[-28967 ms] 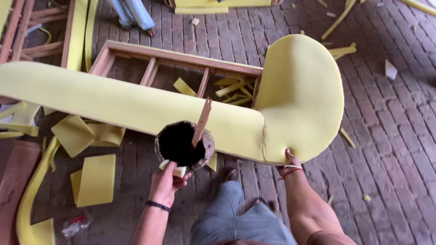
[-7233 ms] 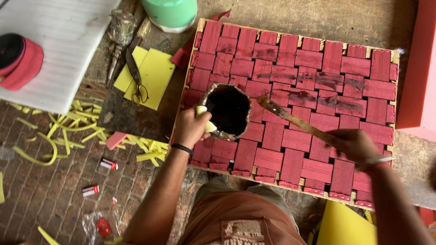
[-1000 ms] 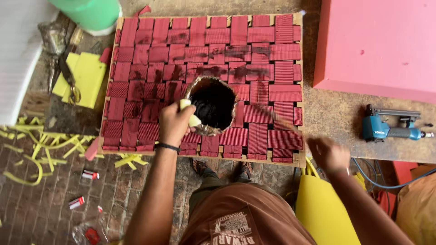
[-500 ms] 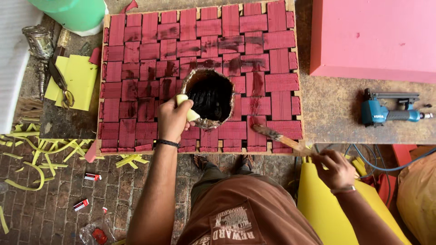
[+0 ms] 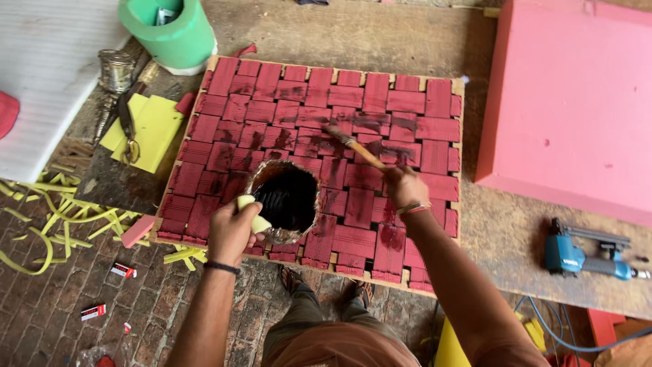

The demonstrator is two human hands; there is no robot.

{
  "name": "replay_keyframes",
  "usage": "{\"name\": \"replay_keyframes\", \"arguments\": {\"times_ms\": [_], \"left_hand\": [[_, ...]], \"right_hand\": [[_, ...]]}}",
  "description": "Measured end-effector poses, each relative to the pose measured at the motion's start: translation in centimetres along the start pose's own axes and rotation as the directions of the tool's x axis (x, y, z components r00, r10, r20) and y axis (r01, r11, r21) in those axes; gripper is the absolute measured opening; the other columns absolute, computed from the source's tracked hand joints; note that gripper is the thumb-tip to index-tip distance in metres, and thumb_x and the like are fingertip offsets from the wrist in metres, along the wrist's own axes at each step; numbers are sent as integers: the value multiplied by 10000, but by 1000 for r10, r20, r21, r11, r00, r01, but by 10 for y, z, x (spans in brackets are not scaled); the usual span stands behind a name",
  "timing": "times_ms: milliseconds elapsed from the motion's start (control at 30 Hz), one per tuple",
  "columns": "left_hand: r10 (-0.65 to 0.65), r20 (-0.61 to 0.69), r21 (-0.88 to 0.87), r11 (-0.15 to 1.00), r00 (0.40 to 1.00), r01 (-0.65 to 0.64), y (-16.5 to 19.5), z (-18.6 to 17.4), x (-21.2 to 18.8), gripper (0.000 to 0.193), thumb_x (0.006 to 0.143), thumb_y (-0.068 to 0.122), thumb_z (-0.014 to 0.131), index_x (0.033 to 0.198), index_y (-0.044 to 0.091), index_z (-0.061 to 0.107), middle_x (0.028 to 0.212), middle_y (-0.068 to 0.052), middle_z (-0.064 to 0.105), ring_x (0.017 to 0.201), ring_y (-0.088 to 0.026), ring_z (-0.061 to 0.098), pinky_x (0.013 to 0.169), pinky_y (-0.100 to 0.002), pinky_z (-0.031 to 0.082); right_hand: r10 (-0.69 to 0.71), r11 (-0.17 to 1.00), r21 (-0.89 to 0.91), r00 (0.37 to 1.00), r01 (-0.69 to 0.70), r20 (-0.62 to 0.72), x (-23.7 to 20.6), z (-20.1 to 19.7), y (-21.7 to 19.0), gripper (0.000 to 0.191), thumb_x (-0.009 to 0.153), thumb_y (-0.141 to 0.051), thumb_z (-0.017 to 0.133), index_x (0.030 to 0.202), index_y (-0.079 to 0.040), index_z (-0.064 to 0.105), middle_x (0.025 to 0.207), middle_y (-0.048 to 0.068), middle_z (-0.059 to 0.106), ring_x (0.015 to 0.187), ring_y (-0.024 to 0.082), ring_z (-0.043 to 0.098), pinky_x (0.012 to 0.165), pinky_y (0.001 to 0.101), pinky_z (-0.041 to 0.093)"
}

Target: The person applies dark adhesive to a woven red seat base using a brush, then places and cuts yellow foam pieces to fit the base. The person uses a serrated knife to trim the foam and arranges the pieces on the seat.

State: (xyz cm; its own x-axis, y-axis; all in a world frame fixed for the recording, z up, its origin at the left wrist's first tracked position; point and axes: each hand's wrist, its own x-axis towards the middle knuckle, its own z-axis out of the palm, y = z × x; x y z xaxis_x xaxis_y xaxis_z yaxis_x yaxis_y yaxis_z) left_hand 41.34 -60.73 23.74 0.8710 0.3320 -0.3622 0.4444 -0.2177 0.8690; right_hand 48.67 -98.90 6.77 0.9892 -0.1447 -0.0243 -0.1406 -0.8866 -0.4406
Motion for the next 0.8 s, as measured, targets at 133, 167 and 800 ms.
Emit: {"name": "replay_keyframes", "arguments": {"times_ms": [133,167,800], "left_hand": [[-37,-77,-21,999,996,36,-13,-36,-5,250,892,179,697,1069,3,720,683,-135,707,441,-127,621,335,-236,452],[-40,-97,-31,999,995,37,-16,-45,-5,239,895,184,698,1044,0,725,670,-127,702,438,-125,618,334,-240,443],[-55,-264,-111,993,963,27,-50,-179,50,239,870,213,705,964,3,767,660,-86,698,451,-124,635,361,-272,447]], "right_hand": [[493,620,621,854,-480,167,21,-46,42,204,953,-206,648,1084,-143,790,776,67,750,593,112,671,513,311,544],[582,546,600,780,-584,230,25,-54,48,252,1012,-304,643,1075,-115,798,803,126,702,525,140,548,437,355,411],[-111,988,-18,786,154,608,27,107,-239,402,1097,-353,452,1126,-105,767,1033,136,770,944,304,736,887,463,565]]}}
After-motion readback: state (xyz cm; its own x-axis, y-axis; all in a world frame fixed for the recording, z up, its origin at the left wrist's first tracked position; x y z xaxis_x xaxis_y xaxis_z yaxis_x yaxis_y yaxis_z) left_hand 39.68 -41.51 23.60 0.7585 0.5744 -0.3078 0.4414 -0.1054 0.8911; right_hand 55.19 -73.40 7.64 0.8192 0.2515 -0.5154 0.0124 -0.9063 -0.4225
